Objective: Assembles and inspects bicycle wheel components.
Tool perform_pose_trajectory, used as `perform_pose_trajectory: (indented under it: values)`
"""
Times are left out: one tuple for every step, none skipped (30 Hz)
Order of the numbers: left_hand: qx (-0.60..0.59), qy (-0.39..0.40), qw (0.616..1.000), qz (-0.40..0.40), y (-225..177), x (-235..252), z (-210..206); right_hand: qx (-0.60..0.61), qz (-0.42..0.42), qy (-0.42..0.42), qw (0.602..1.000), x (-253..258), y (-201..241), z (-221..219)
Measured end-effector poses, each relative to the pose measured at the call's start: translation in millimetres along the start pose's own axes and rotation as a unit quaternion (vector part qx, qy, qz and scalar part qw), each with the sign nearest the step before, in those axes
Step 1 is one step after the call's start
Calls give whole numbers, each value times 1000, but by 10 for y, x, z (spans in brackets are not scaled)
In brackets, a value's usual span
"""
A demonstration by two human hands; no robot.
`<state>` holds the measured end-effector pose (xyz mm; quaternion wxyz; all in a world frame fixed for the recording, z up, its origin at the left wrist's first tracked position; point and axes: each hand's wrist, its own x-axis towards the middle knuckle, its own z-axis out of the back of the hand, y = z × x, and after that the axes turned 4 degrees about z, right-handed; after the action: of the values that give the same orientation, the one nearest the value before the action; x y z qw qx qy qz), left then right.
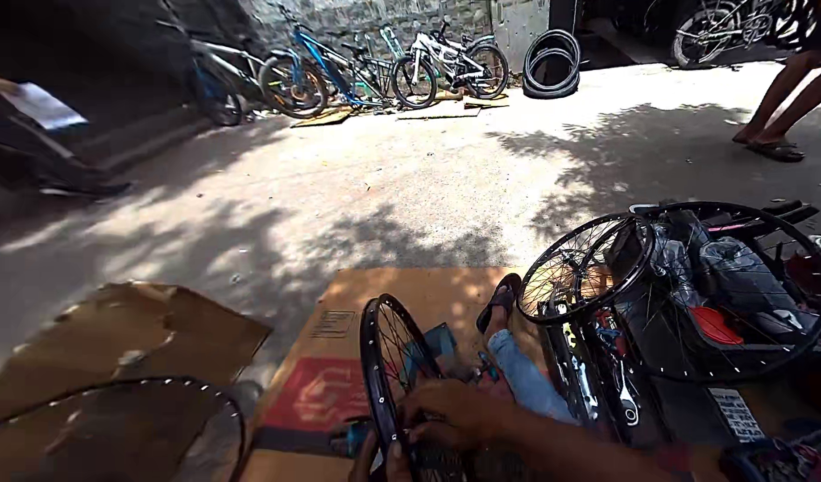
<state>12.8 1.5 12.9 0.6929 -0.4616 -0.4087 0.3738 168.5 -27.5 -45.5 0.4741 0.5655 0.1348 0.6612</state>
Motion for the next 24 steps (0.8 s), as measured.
perform_pose_trajectory:
  values:
    - [-11, -13, 1000, 11, 30, -26, -17, 13, -3, 0, 1000, -19, 4, -15]
    - [-17, -21, 1000, 15, 73, -48, -12, 27, -8, 7, 1000, -30, 18, -27]
    - [-18, -25, 999, 11, 112, -51, -5, 22, -6, 20, 1000, -28, 36, -17]
    - [-15, -24, 1000, 4, 141, -39, 4, -6, 5, 34, 999, -12, 57, 1]
    - [-16, -22, 1000, -4, 163, -21, 22, -55, 25, 42, 997, 4, 80, 5]
    - [-18, -21, 1000, -8, 170, -6, 42, -114, 60, 27, 991, 6, 84, -21]
    - [-22, -20, 1000, -10, 167, 5, 57, -178, 109, -10, 978, -6, 54, -78]
    - [-28, -24, 999, -11, 157, 18, 60, -229, 149, -53, 960, -14, 18, -143]
    - [-39, -28, 999, -14, 150, 30, 59, -265, 171, -87, 945, -13, -8, -202]
    - [-50, -37, 998, -15, 145, 30, 57, -290, 182, -112, 933, -13, -19, -257]
    - [-55, -45, 997, -10, 136, 14, 60, -305, 182, -127, 926, -25, -8, -304]
    - [-52, -47, 998, -7, 131, 1, 57, -316, 179, -138, 921, -35, 8, -318]
    - [-48, -43, 998, -12, 139, 3, 47, -325, 170, -147, 919, -40, 18, -292]
    - [-43, -33, 998, -21, 151, 17, 38, -331, 156, -155, 918, -41, 18, -236]
    - [-34, -16, 999, -28, 155, 46, 30, -335, 146, -162, 917, -29, -12, -150]
    - [-24, 1, 999, -32, 147, 79, 16, -341, 140, -163, 915, -20, -55, -58]
    - [-8, 11, 1000, -27, 118, 116, -8, -339, 131, -160, 917, -17, -93, 12]
    - [10, 17, 1000, -17, 72, 166, -38, -335, 110, -158, 922, -29, -114, 50]
    - [28, 21, 999, -4, 28, 226, -58, -320, 75, -160, 931, -51, -117, 64]
    - [36, 21, 999, 9, -4, 293, -73, -302, 37, -162, 939, -85, -102, 79]
    - [38, 21, 999, 20, -25, 342, -75, -281, 2, -172, 944, -140, -80, 89]
    - [41, 23, 999, 23, -34, 355, -59, -254, -30, -189, 948, -225, -45, 86]
    - [40, 25, 999, 18, -26, 333, -32, -234, -59, -202, 949, -334, -16, 77]
    - [36, 24, 999, 2, -3, 275, -7, -218, -86, -207, 950, -452, 5, 79]
